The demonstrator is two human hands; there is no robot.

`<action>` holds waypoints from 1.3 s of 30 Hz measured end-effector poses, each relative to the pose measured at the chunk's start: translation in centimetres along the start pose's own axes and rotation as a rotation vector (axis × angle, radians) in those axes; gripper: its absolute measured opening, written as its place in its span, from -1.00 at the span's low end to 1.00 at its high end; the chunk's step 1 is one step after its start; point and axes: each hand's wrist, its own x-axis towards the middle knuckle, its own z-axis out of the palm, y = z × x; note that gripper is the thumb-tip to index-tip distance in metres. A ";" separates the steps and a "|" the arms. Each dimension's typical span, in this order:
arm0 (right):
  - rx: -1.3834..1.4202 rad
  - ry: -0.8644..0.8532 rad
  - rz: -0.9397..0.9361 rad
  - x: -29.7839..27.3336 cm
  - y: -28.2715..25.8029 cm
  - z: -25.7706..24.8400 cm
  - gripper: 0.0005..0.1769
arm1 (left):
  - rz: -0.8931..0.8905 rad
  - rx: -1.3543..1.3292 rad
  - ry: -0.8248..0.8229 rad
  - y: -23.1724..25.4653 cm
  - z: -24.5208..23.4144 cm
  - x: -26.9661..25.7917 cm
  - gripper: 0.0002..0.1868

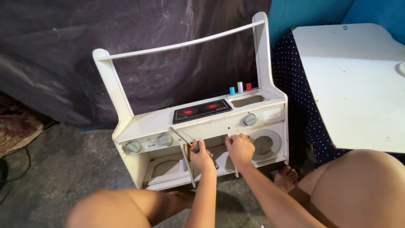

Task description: The person uses a screwdriver to tighten screws on a white toy kitchen set, then attaches a top panel with a clock to complete the assembly.

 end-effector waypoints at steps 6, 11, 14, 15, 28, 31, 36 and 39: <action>0.007 -0.031 0.064 -0.1 0.3 0.7 -0.71 | 0.045 0.078 0.054 -0.8 0.2 1.1 -0.66; 0.066 -0.027 0.137 -0.4 0.5 0.5 -0.68 | 0.093 0.073 0.051 -1.0 -0.3 -0.4 -0.72; 0.070 -0.079 0.166 -1.4 1.5 0.9 -0.66 | 0.095 0.058 0.034 -1.6 -0.5 -1.8 -0.80; 0.106 -0.010 0.156 -1.8 2.0 1.1 -0.73 | 0.091 0.050 0.029 -2.0 -0.5 -2.2 -0.83; 0.896 -0.120 0.533 1.3 5.1 -1.5 -0.84 | 0.281 0.622 -0.200 -8.4 -5.6 -5.0 -0.72; 0.684 -0.213 0.497 1.1 4.5 -2.4 -0.82 | 0.387 0.624 -0.173 -7.9 -5.5 -3.9 -0.69; 0.870 -0.179 0.524 0.5 5.3 -0.5 -0.82 | 0.511 0.427 -0.257 -5.9 -4.4 -3.4 -0.65; 1.168 -0.174 0.670 1.1 5.8 1.1 -0.83 | 0.357 0.476 -0.227 -4.6 -3.4 -4.0 -0.61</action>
